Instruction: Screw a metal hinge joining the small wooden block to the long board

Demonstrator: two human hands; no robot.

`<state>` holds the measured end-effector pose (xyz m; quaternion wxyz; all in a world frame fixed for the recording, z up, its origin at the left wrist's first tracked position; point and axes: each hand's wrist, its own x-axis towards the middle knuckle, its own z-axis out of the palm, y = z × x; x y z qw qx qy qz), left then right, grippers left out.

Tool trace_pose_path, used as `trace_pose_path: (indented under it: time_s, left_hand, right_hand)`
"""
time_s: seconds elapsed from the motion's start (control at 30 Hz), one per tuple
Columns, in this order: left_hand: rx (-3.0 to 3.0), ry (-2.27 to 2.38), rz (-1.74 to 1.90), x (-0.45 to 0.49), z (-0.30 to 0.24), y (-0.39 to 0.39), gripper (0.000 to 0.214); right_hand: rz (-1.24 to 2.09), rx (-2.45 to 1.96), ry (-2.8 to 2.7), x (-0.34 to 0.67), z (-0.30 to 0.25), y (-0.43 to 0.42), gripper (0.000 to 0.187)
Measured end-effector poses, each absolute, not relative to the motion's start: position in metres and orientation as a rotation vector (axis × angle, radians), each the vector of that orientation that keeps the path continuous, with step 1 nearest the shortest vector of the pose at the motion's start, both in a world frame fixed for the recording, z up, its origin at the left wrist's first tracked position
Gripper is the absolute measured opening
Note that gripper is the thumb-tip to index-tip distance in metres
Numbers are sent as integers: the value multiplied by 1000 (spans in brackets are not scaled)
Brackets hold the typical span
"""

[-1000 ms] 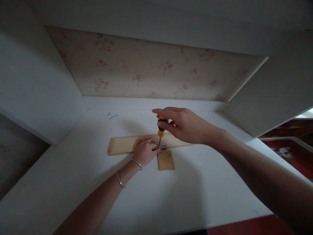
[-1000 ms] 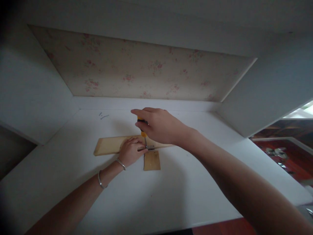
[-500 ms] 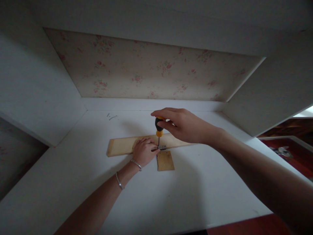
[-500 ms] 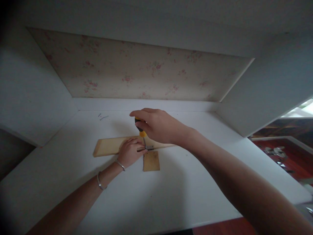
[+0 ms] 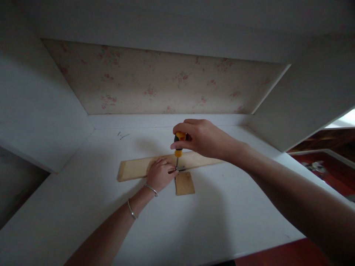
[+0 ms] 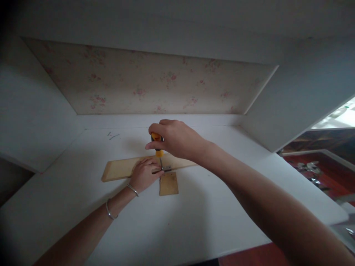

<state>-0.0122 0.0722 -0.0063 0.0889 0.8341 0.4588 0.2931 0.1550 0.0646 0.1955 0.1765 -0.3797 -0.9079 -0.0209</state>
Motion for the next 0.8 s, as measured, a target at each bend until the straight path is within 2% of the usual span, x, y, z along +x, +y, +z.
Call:
trace_pose_path:
  time_s: [0.2, 0.37, 0.6, 0.8]
  left_hand:
    - [2482, 1370, 882, -11, -7, 73, 16]
    - [2483, 1371, 862, -11, -7, 72, 13]
    - [2473, 1374, 859, -12, -9, 73, 15]
    - [2450, 1385, 883, -13, -10, 73, 16]
  right_hand:
    - [-76, -1090, -2571, 154, 195, 65, 34]
    - [31, -1020, -2638, 153, 200, 62, 19]
    - [159, -959, -2762, 153, 210, 63, 22]
    - [89, -1103, -2791, 155, 222, 62, 9]
